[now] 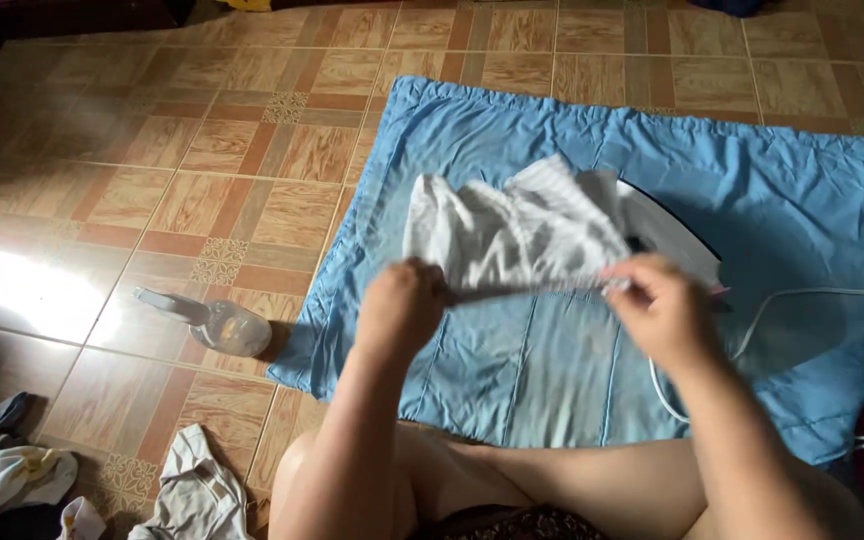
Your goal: Ironing small items of clothing on a cloth spread on the floor using a spray bottle and an iron.
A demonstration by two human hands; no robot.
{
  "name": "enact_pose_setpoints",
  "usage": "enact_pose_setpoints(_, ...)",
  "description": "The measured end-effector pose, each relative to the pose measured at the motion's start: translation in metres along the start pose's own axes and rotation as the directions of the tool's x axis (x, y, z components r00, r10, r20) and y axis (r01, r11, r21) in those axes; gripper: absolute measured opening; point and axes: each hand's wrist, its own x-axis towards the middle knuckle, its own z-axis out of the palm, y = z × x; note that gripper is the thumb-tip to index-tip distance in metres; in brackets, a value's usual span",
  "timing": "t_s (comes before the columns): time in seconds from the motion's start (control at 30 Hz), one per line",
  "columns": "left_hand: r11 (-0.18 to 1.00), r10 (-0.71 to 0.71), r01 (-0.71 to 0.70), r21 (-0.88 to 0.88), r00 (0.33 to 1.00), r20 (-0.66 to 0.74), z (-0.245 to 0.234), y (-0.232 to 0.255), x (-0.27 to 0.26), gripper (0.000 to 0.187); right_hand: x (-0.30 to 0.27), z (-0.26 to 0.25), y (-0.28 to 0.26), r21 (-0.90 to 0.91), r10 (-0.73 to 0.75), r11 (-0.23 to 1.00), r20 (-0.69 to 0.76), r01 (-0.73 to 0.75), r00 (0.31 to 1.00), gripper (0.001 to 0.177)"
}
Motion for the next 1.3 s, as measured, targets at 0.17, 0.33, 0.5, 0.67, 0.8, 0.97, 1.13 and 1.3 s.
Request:
enact_pose_setpoints(0.17, 0.987, -0.15, 0.102, 0.123, 0.853, 0.5, 0.041, -0.027, -0.004, 0.044, -0.067, 0.07, 0.116, -0.269, 0.154, 0.963, 0.506, -0.014, 0.849, 0.045)
enact_pose_setpoints(0.33, 0.929, -0.344, 0.326, 0.174, 0.935, 0.083, -0.004, -0.112, 0.003, 0.048, -0.062, 0.07, 0.099, -0.406, 0.423, 0.901, 0.744, -0.153, 0.518, 0.065)
enact_pose_setpoints(0.5, 0.399, -0.414, 0.615, 0.68, 0.783, -0.465, -0.124, -0.135, -0.007, 0.034, -0.06, 0.077, 0.119, -0.428, 0.448, 0.88, 0.61, -0.205, 0.654, 0.059)
enact_pose_setpoints(0.67, 0.543, -0.654, 0.778, 0.318, 0.629, -0.42, -0.067, -0.263, -0.059, 0.031, -0.058, 0.081, 0.101, -0.417, 0.438, 0.888, 0.633, -0.195, 0.638, 0.057)
enact_pose_setpoints(0.8, 0.545, -0.718, 0.815, 0.195, 0.574, -0.394, -0.066, -0.255, -0.055, 0.026, -0.055, 0.079, 0.089, -0.435, 0.453, 0.879, 0.643, -0.192, 0.617, 0.056)
enact_pose_setpoints(0.97, 0.709, -0.556, 0.647, 0.28, 0.758, -0.342, -0.081, -0.183, -0.018, 0.012, -0.042, 0.076, 0.06, -0.312, 0.297, 0.941, 0.585, -0.128, 0.755, 0.059)
enact_pose_setpoints(1.13, 0.936, -0.35, 0.318, -0.149, 0.88, -0.321, -0.071, -0.02, 0.008, 0.012, -0.011, 0.068, -0.047, -0.02, -0.085, 0.995, 0.344, 0.098, 0.935, 0.081)
enact_pose_setpoints(1.3, 0.959, 0.253, -0.25, -0.135, 0.967, 0.003, 0.01, 0.092, -0.008, 0.043, 0.012, 0.071, -0.054, 0.113, -0.328, 0.943, 0.135, 0.314, 0.935, 0.094)
